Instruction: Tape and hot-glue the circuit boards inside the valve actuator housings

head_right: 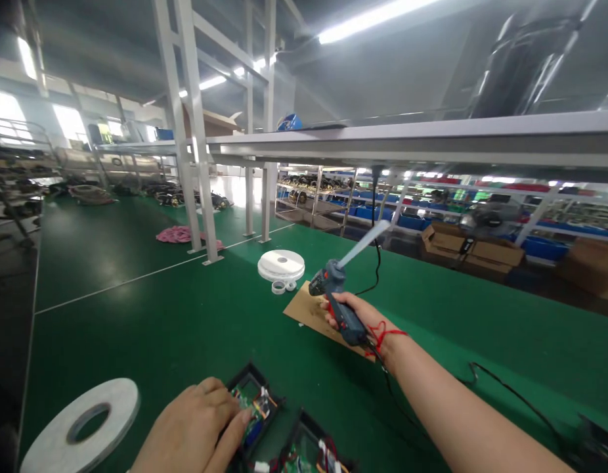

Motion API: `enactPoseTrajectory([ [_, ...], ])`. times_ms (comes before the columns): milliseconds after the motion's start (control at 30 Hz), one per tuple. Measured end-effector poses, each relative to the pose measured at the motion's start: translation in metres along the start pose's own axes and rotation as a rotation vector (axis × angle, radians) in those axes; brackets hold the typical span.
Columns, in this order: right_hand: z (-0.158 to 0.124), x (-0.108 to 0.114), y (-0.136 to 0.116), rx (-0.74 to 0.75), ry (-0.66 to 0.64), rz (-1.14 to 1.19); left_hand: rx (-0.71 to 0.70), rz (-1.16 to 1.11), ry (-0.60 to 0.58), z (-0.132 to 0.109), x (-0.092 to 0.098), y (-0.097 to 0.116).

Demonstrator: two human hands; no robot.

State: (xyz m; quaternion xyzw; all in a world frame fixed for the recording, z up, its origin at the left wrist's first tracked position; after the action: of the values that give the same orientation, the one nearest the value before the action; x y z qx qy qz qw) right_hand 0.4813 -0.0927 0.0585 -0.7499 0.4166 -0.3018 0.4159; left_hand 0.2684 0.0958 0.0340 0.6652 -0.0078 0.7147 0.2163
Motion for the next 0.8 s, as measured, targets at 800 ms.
enactPoseTrajectory([
  [800,-0.077,-0.073,0.055,-0.202,-0.543,-0.151,-0.060,0.113,0.302,-0.023,0.020,-0.018],
])
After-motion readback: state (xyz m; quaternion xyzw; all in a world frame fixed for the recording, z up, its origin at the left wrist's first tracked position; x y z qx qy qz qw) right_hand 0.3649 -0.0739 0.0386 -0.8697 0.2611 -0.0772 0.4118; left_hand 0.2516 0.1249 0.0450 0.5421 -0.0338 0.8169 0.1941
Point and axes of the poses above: each hand's wrist, its own z-axis towards the middle knuckle, its own x-axis out of the back of the hand, y = z × x, the point moved 7 cm from there along z, towards the middle knuckle, and after that the axes turned 13 degrees about -x, right-handed, at the moved point
